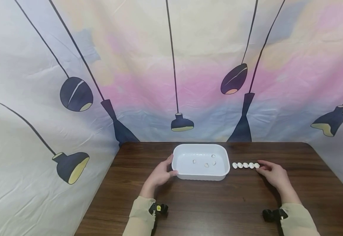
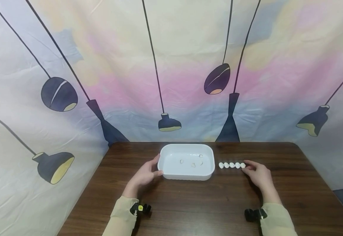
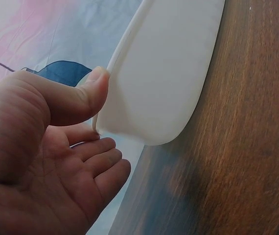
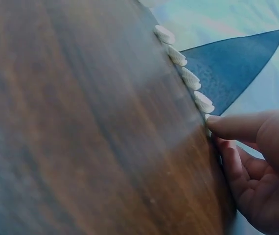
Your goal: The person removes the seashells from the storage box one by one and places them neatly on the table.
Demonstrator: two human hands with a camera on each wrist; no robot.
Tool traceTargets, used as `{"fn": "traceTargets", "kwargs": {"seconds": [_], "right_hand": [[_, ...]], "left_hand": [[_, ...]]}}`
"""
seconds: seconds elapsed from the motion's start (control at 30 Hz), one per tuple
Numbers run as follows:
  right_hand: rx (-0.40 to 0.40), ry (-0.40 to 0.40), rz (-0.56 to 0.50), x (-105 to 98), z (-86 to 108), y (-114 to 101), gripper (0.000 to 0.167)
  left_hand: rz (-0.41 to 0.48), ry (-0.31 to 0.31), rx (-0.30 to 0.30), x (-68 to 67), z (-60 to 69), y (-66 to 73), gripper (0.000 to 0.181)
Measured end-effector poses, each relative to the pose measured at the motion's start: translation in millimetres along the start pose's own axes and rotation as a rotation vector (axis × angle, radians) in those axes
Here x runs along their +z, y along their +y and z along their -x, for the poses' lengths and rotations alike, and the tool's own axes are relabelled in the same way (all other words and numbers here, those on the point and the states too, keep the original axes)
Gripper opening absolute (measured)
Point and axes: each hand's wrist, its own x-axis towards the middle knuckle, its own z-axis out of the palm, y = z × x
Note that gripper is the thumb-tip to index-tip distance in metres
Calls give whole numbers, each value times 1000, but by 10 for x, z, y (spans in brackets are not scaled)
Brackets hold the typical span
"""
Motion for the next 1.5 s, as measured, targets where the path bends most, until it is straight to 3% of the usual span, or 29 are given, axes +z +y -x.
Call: {"fn": "traceTargets", "kwargs": {"seconds": [0.37, 0.63, 1.07, 1.3, 1.5], "right_hand": [[9, -66, -102, -66, 15, 84, 58], [63, -110, -169, -117, 29, 69, 66], [55, -59, -276, -137, 41, 31, 64], [-6, -29, -287, -136, 97, -279, 62], [-170, -32, -282, 78, 138, -756, 48]], "left_hand": [[9, -3, -26, -5, 4, 17, 81], [-1, 2, -20, 2, 10, 10, 81], [11, 0, -20, 3, 6, 17, 80], [10, 0, -48, 2, 17, 21, 82], [25, 1, -58, -5, 20, 21, 82]]}}
